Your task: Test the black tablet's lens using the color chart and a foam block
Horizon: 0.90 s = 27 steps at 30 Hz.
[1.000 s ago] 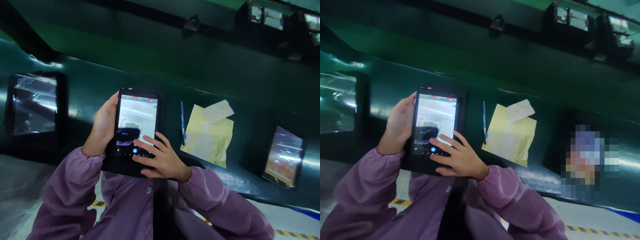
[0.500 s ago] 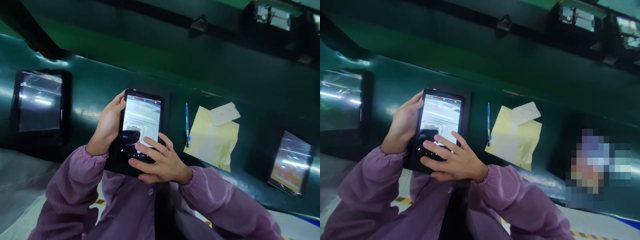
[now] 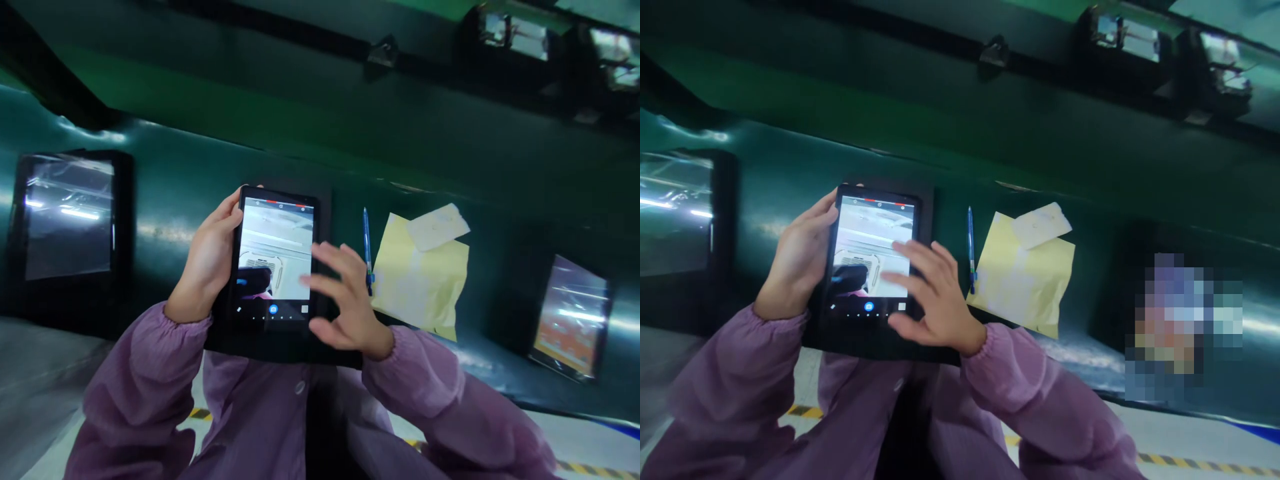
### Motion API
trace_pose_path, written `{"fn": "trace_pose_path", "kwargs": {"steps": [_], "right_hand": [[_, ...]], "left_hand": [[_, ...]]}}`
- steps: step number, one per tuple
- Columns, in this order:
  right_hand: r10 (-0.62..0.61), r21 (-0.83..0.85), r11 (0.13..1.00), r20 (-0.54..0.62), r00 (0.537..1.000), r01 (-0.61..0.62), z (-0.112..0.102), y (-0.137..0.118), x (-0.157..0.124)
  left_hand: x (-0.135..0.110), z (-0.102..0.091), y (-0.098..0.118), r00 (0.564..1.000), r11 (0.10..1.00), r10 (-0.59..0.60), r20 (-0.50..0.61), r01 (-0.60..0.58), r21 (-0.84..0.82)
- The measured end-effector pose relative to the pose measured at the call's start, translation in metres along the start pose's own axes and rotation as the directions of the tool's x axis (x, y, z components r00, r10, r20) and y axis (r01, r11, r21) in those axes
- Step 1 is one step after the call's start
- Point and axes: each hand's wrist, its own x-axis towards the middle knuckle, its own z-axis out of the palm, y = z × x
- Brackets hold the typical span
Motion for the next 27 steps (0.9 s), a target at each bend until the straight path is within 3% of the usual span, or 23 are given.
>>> {"fn": "trace_pose_path", "kwargs": {"steps": [3, 8, 12, 21, 27], "right_hand": [[0.234, 0.077, 0.970, -0.024, 0.972, -0.232, -0.011, 0.007, 0.011], [0.316, 0.158, 0.929, 0.139, 0.939, -0.336, -0.015, 0.018, 0.019], [0.450, 0.229, 0.864, 0.049, 0.892, -0.448, -0.010, 0.029, 0.018], [0.483, 0.411, 0.816, -0.096, 0.870, -0.407, 0.003, 0.034, 0.012], [0.490, 0.485, 0.781, -0.086, 0.867, -0.393, 0.002, 0.036, 0.010]], "left_hand": [[0.000, -0.002, -0.001, 1.000, 1.000, 0.015, 0.008, -0.015, 0.018], [-0.003, -0.001, 0.001, 0.998, 0.996, 0.054, 0.043, -0.057, 0.073], [-0.007, 0.003, 0.004, 0.999, 0.996, 0.048, 0.026, -0.050, 0.080], [-0.010, 0.000, -0.002, 0.997, 0.984, 0.080, 0.009, -0.080, 0.158], [-0.012, 0.005, 0.000, 0.995, 0.963, 0.096, 0.006, -0.095, 0.251]]}}
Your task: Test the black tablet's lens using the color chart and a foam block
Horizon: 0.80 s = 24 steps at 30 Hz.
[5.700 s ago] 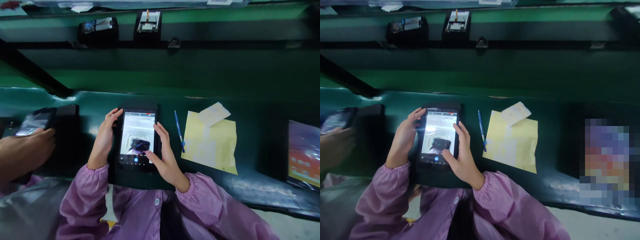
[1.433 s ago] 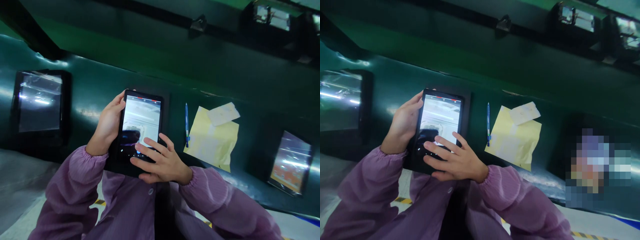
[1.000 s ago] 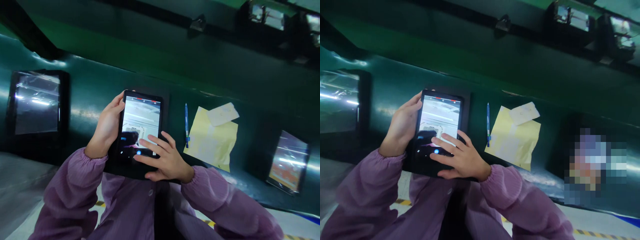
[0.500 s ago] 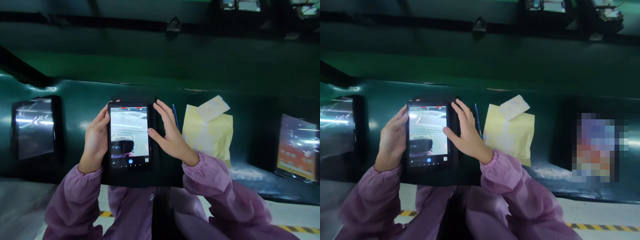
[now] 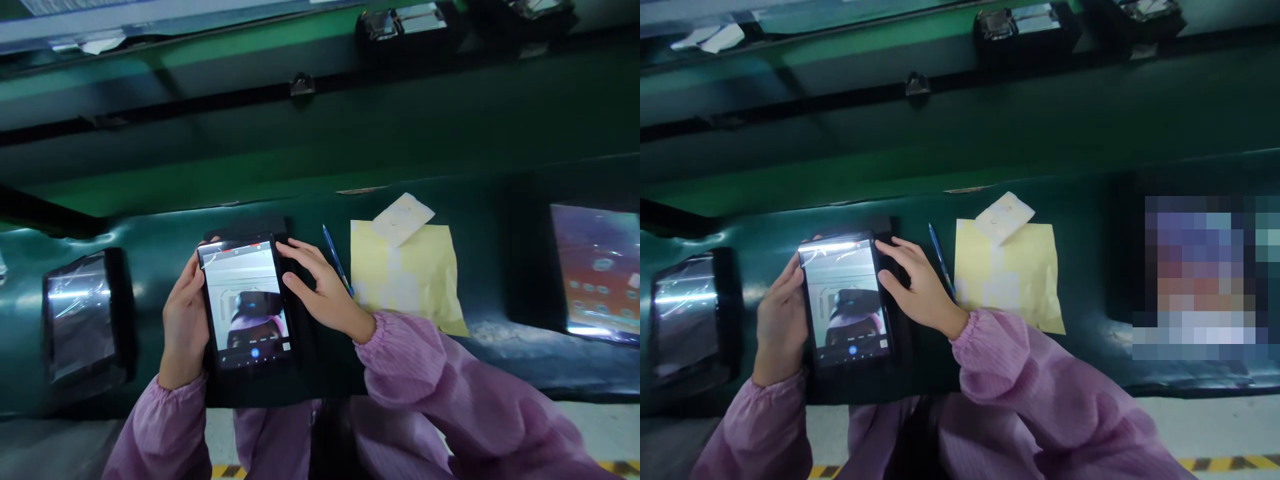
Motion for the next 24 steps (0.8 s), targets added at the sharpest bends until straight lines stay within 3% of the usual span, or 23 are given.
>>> {"fn": "trace_pose_path", "kwargs": {"steps": [6, 20, 24], "right_hand": [[-0.001, 0.013, 1.000, 0.004, 1.000, 0.001, -0.0014, -0.0009, -0.0009], [-0.018, 0.027, 0.999, -0.131, 0.991, 0.021, -0.0008, 0.0023, -0.0037], [-0.018, 0.029, 0.999, -0.132, 0.991, 0.022, -0.0003, 0.0034, -0.0034]], "left_hand": [[-0.0003, -0.0027, -0.0001, 1.000, 1.000, -0.018, 0.018, 0.018, 0.016], [-0.0010, -0.0033, 0.0010, 0.998, 0.999, -0.038, -0.059, 0.039, 0.003], [0.0001, -0.0041, 0.0021, 0.999, 0.999, -0.034, -0.013, 0.034, -0.010]]}}
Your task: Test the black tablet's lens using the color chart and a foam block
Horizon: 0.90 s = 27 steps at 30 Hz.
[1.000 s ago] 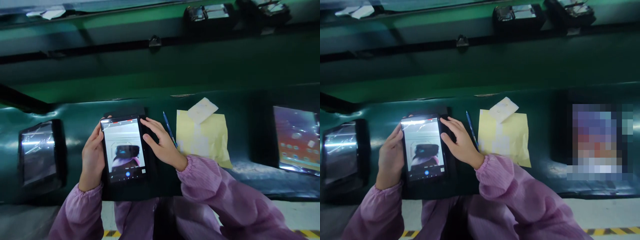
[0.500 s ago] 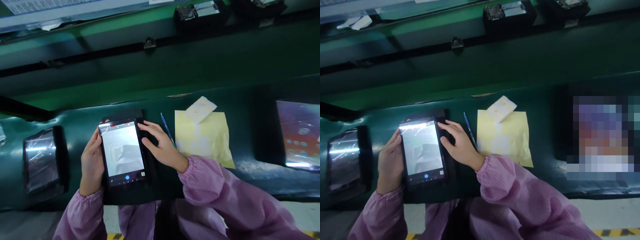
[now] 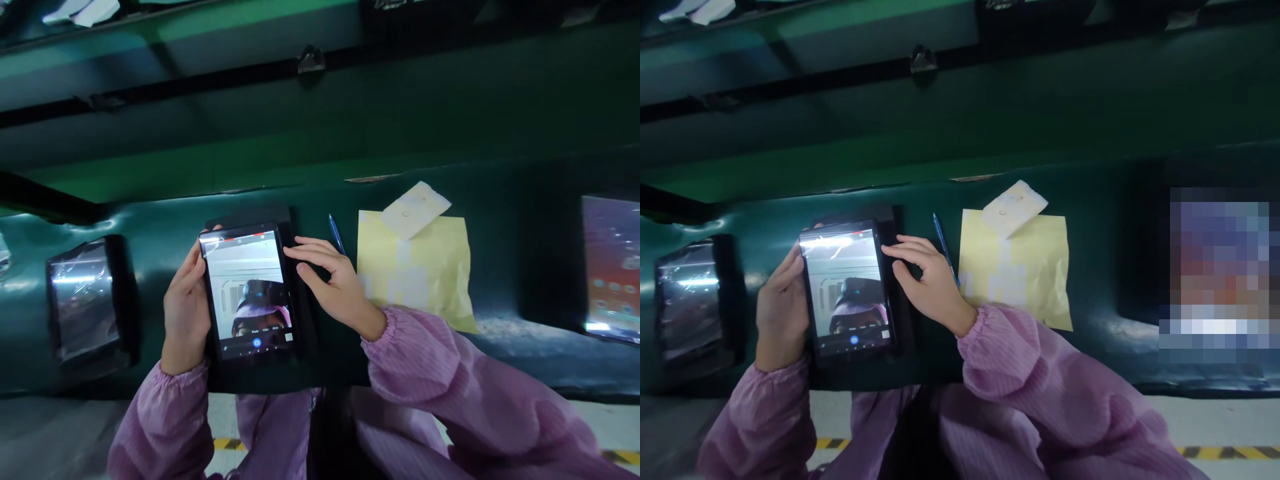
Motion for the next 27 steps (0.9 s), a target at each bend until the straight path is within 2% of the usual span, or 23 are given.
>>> {"fn": "trace_pose_path", "kwargs": {"steps": [6, 14, 18, 27], "right_hand": [[-0.002, -0.002, 1.000, -0.006, 1.000, 0.002, 0.0012, 0.0001, 0.0000], [-0.037, -0.002, 0.999, 0.004, 0.999, 0.037, 0.0039, 0.0023, -0.0010], [-0.046, -0.004, 0.999, 0.014, 0.999, 0.046, 0.0045, 0.0029, -0.0010], [-0.035, -0.006, 0.999, 0.017, 0.999, 0.035, 0.0038, 0.0026, -0.0015]], "left_hand": [[0.0011, 0.0048, 0.0012, 1.000, 0.998, 0.011, -0.014, -0.012, -0.060], [0.0041, 0.0038, -0.0036, 0.995, 0.994, 0.090, 0.039, -0.087, -0.071], [0.0040, 0.0021, -0.0035, 0.993, 0.993, 0.082, 0.090, -0.074, -0.093], [0.0025, 0.0024, 0.0005, 0.995, 0.992, 0.066, 0.069, -0.058, -0.109]]}}
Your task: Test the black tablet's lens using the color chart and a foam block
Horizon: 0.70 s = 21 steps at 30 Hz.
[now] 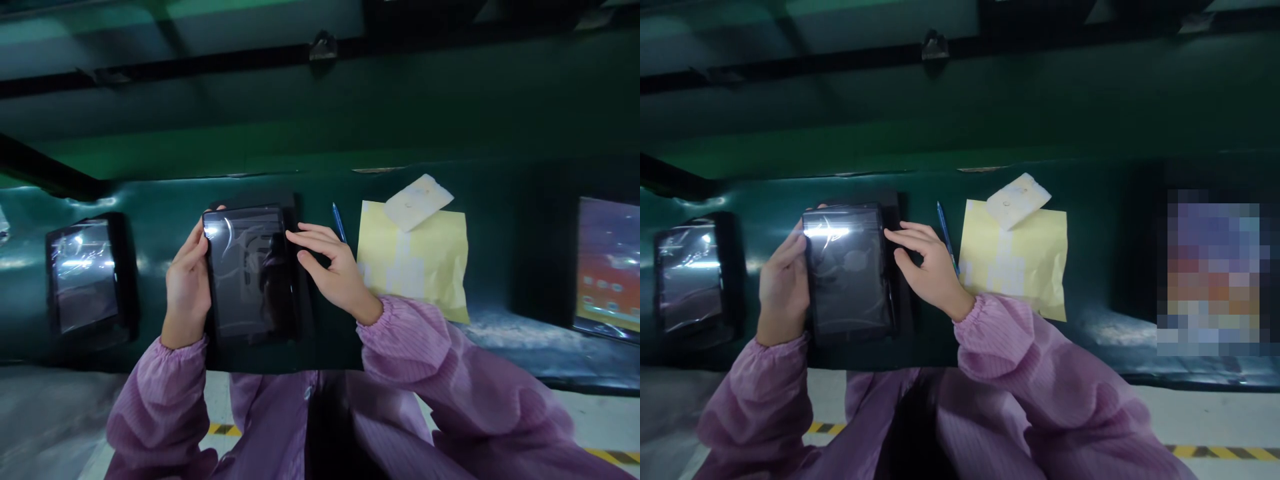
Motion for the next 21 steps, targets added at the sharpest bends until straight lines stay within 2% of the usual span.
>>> {"fn": "trace_pose_path", "kwargs": {"steps": [12, 21], "right_hand": [[0.055, -0.023, 0.998, 0.061, 0.997, -0.054, -0.006, -0.006, 0.000], [0.104, -0.129, 0.987, 0.073, 0.992, -0.094, -0.008, -0.012, -0.001]], "left_hand": [[0.002, -0.006, -0.008, 0.999, 1.000, 0.024, -0.039, -0.024, 0.007], [-0.004, -0.001, 0.001, 0.985, 0.987, -0.161, -0.067, 0.159, -0.026]]}}
